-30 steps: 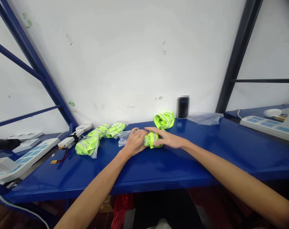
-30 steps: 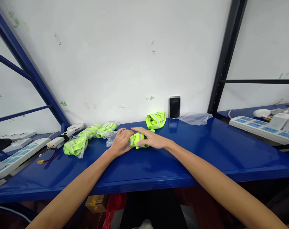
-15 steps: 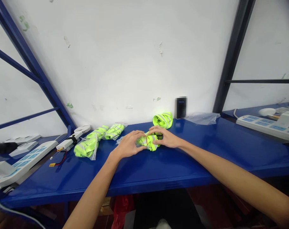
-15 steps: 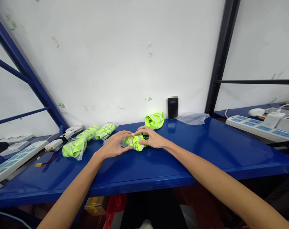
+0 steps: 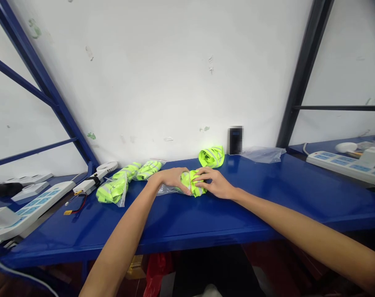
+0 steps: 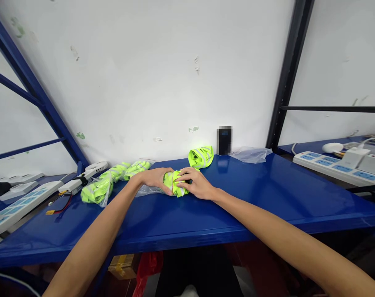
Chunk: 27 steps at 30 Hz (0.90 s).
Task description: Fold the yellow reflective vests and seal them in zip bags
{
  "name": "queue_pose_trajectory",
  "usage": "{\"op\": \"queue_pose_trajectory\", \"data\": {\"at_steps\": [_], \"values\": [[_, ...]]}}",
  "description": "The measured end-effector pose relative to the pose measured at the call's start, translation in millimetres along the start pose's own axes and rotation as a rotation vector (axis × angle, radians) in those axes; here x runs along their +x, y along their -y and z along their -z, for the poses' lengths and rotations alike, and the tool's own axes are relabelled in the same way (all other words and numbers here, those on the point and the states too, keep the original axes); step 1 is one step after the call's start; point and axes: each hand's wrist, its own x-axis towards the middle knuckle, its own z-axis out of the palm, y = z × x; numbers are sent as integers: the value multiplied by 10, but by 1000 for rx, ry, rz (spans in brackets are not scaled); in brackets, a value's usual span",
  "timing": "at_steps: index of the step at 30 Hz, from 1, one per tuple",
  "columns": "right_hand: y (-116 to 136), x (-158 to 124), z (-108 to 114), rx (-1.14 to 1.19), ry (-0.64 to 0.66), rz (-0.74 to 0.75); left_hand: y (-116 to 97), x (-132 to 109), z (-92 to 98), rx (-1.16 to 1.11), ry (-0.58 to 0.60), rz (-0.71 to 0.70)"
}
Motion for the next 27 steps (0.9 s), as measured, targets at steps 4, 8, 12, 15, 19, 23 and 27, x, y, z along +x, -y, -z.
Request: {"op": "queue_pose_trajectory", "data": {"at_steps": [4,8,12,15,19,23,27], "values": [[5,8,-4,96,-74,-139,-35,-55,-126,-103,-79,-36],[-44,44,18,66,-82,-161,-57,-122,-226,-122,-165,-77],[-115,87,0,165,-28,-249,-77,-139,-302,-121,-232,-116],[-96,101,-42,180,-51,-245,-113,-133,-375,-61,-295,-139],[-1,112,-108,137,-112,-250,-169,-124,-493,99,-414,-119],[29,135,-119,195,-121,-288,-201,-114,-583,208,-489,-100],[-73,159,-66,238,-67,-388,-224,-98,-627,252,-521,-98]]}}
